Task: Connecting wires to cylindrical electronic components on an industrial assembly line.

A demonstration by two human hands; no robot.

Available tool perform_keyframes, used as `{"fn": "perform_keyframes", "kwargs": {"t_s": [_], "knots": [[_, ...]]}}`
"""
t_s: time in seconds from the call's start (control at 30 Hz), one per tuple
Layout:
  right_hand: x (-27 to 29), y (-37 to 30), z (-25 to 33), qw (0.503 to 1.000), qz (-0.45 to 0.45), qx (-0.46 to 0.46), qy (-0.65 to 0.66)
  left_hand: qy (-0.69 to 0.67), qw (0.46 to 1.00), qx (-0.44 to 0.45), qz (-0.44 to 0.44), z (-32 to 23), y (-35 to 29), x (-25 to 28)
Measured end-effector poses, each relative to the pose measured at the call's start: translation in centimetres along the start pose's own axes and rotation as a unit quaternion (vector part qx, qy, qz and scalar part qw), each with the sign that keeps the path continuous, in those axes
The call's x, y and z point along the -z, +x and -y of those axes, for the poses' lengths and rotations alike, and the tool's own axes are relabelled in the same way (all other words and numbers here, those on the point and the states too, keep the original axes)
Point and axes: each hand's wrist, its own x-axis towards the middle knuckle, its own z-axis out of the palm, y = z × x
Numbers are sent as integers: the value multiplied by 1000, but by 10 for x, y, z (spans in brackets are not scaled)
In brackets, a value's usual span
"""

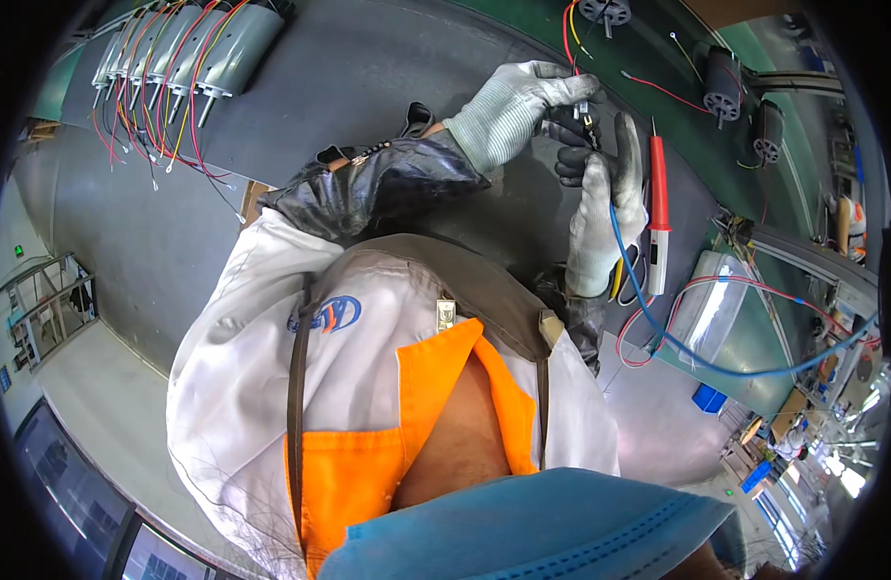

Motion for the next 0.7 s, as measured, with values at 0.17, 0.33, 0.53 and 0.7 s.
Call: {"fn": "perform_keyframes", "kwargs": {"t_s": [0.17, 0.33, 0.53, 0.7], "knots": [[-3, 1, -19, 998, -20, 35, -51, -36, 999, 18, -14, 4, -1, -3], [-12, 3, -21, 996, -58, 61, -3, -93, 995, 5, -37, 13, -1, -18], [-3, 16, -24, 997, -35, -37, 64, -127, 991, 35, 20, 46, 17, 2], [56, 18, -20, 917, 98, 148, -357, -115, 991, 56, 31, 54, 21, 27]]}}
